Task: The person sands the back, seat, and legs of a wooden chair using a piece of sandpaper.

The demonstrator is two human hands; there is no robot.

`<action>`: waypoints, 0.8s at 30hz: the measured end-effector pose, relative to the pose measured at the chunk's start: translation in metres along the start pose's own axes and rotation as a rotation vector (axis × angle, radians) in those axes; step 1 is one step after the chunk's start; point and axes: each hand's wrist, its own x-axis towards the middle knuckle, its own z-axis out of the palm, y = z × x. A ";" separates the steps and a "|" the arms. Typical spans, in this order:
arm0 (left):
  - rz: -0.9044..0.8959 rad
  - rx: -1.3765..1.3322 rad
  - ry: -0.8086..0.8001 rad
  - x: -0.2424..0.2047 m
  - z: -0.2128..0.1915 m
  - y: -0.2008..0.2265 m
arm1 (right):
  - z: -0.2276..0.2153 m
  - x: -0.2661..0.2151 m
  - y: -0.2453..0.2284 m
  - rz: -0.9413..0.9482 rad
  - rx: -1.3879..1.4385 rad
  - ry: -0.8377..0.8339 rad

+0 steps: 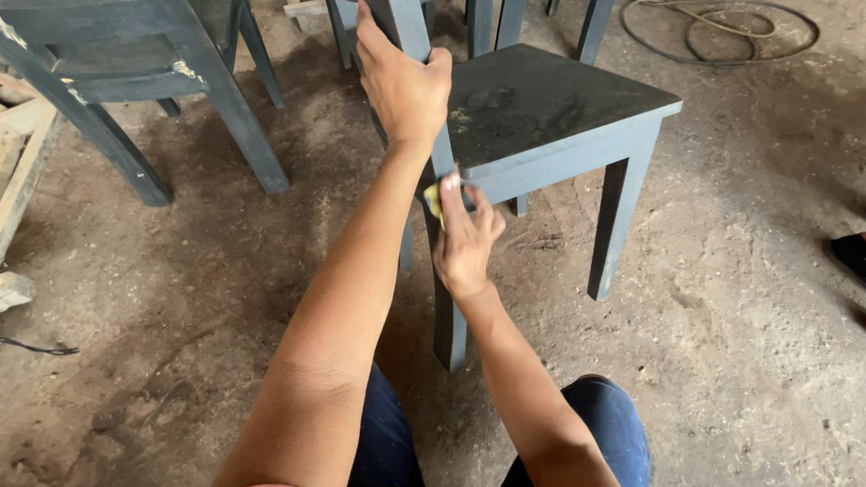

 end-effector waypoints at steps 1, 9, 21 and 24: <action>0.014 -0.009 0.009 0.000 -0.001 -0.002 | 0.003 0.004 0.001 -0.015 0.005 -0.025; 0.011 -0.006 0.006 -0.002 -0.002 -0.001 | -0.042 -0.019 -0.002 0.021 -0.068 -0.079; -0.001 0.004 -0.026 -0.010 -0.014 0.012 | -0.017 -0.020 0.015 -0.047 -0.161 -0.098; 0.012 -0.007 -0.018 -0.011 -0.012 0.014 | -0.019 -0.023 0.020 -0.025 -0.157 -0.050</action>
